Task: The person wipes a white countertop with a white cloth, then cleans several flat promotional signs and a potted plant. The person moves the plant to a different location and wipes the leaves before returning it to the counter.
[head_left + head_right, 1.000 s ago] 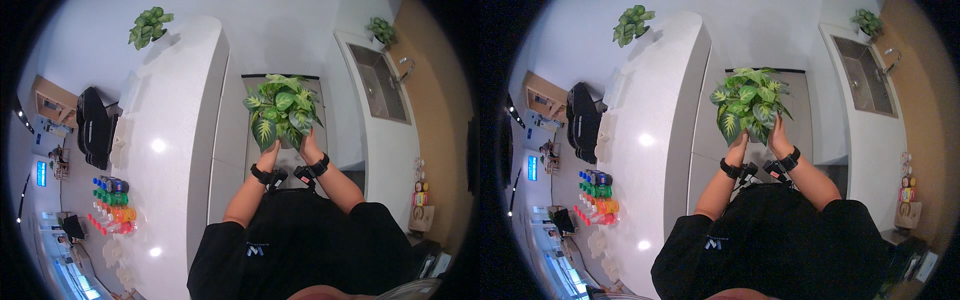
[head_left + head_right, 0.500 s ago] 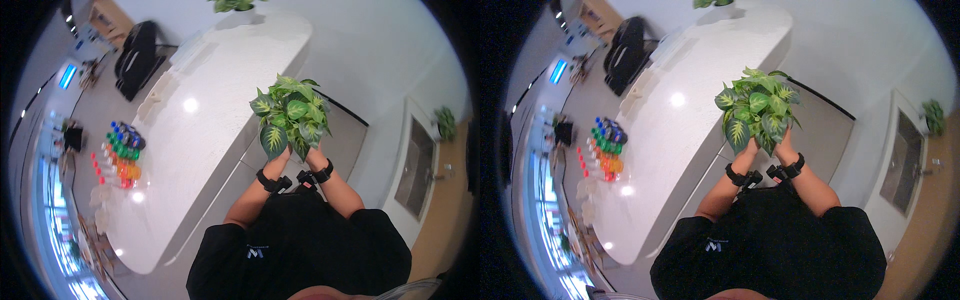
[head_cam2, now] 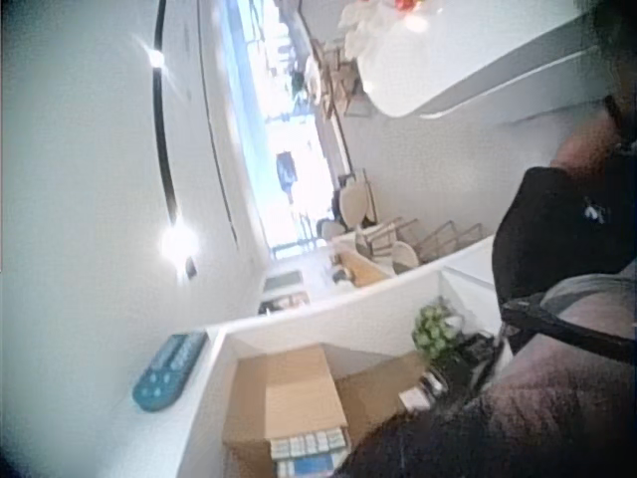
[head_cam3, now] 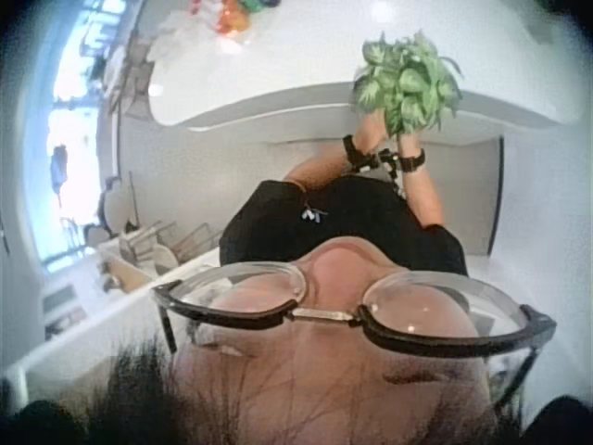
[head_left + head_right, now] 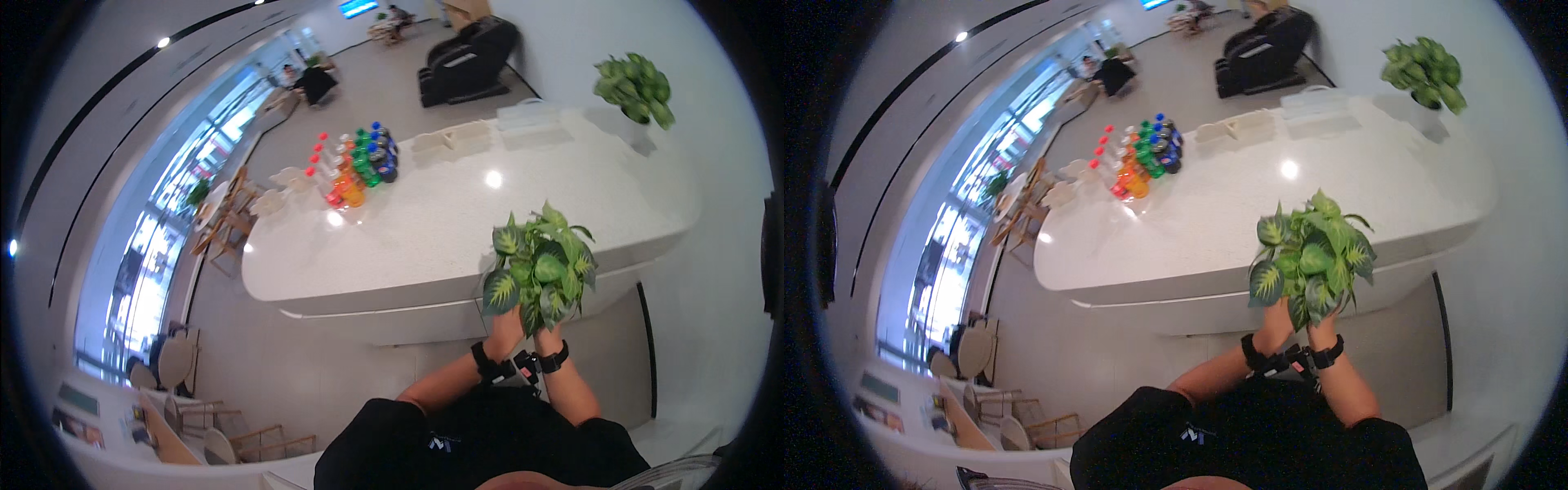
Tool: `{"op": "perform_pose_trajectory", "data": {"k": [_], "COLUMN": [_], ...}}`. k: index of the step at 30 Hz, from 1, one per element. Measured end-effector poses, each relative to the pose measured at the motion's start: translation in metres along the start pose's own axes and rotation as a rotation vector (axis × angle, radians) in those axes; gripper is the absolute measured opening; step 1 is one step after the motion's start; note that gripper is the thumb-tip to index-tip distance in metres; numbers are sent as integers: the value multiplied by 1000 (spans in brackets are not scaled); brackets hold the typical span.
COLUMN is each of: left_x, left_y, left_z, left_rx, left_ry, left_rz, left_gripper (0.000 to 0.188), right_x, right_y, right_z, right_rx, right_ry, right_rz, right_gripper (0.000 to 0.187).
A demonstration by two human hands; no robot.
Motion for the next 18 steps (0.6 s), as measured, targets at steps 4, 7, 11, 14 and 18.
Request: {"op": "perform_pose_trajectory", "data": {"k": [4,7,11,14,18], "left_x": [-28,-56,-90,-109,-146], "left_y": [2,6,8,11,27], "left_z": [20,35,61,86,118], "left_rx": [-129,-157,-120,-77,15], "left_ry": [-162,-292,-445,-528,-580], "left_rz": [1,-13,-10,-40,-48], "left_gripper": [47,44,42,39,37], "right_x": [-5,-7,-16,-25,-59], "right_y": [29,13,13,55,70], "right_z": [-27,-49,-83,-113,-152], "right_rx": [-10,-291,583,537,513], "right_ry": [80,153,583,694,692], "right_rz": [18,154,-215,-338,-604], "right_gripper": [49,50,46,42,40]}}
Point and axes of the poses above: each hand's wrist, its own x-axis towards the middle knuckle, its own z-axis out of the back of the hand, y = z × x, the point moved 1 cm from there along x, towards the middle knuckle, and after that the axes turned 15 degrees about -z, right-handed, at the moved point
